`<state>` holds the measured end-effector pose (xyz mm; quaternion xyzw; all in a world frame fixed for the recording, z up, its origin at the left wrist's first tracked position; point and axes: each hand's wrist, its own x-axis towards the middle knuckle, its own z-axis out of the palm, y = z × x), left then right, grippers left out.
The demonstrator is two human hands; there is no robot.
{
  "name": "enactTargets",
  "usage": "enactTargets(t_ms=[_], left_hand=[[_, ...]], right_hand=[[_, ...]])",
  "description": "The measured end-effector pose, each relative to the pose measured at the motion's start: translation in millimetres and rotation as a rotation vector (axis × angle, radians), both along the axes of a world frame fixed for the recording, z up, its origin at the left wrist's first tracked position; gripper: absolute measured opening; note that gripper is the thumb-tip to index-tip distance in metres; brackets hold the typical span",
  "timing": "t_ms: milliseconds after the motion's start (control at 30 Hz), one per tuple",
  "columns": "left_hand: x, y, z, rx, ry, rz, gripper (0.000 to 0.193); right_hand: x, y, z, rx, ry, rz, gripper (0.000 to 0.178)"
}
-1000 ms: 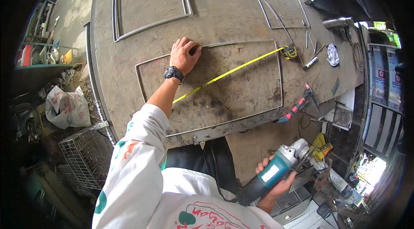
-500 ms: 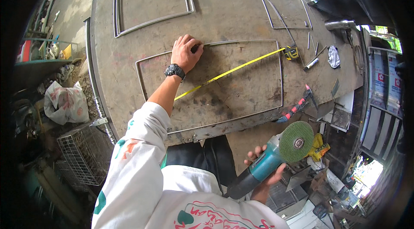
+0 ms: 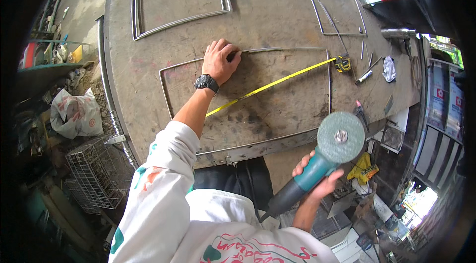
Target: The person arranges metal bars on a workbench to form rectangular frames, measures them with a tape measure, cuts a bar with an angle grinder, and tack welds the corners using a welding torch. The frames remain on the workbench after welding.
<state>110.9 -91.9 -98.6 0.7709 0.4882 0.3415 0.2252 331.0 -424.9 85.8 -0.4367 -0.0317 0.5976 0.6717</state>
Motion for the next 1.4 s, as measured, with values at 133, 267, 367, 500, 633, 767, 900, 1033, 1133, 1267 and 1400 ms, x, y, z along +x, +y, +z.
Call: enactTargets(t_ms=[133,267,367,500,633,767,900,1033,1133,1267,1400], left_hand=[[2,1,1,-0.001,0.001,0.006,0.012],[3,-2,3,-0.019,-0.021,-0.001,0.011],[3,-2,1,-0.010,-0.030,0.014,0.012],[3,-1,0,-0.025,-0.016,0.013,0.011],[2,-1,-2,-0.005,-0.033,0.013,0.010],[1,-2,-3,-0.007,-0.030,0.014,0.010],[0,-2,0,-0.002,-0.043,0.002,0.014],[-1,-1,2,-0.016,-0.046,-0.012,0.014],[0,-1,0,-0.008,-0.041,-0.007,0.014],[0,-1,-2,-0.005,-0.037,-0.007,0.012],[0,-1,-4,-0.007,-0.024,-0.002,0.013]], right_hand=[[16,45,-9,-0.113,-0.098,-0.005,0.103],[37,100,-20,-0.176,-0.257,0.075,0.096],[50,145,-24,-0.292,-0.237,0.247,0.089],[42,205,-30,-0.455,-0.357,0.474,0.077],[28,243,-41,-0.496,-0.443,0.675,0.074],[12,259,-41,-0.538,-0.460,0.756,0.073],[8,262,-46,-0.570,-0.453,0.782,0.073],[8,262,-48,-0.573,-0.452,0.788,0.074],[3,265,-46,-0.572,-0.476,0.796,0.076],[4,264,-48,-0.584,-0.485,0.788,0.078],[3,264,-47,-0.574,-0.494,0.781,0.077]])
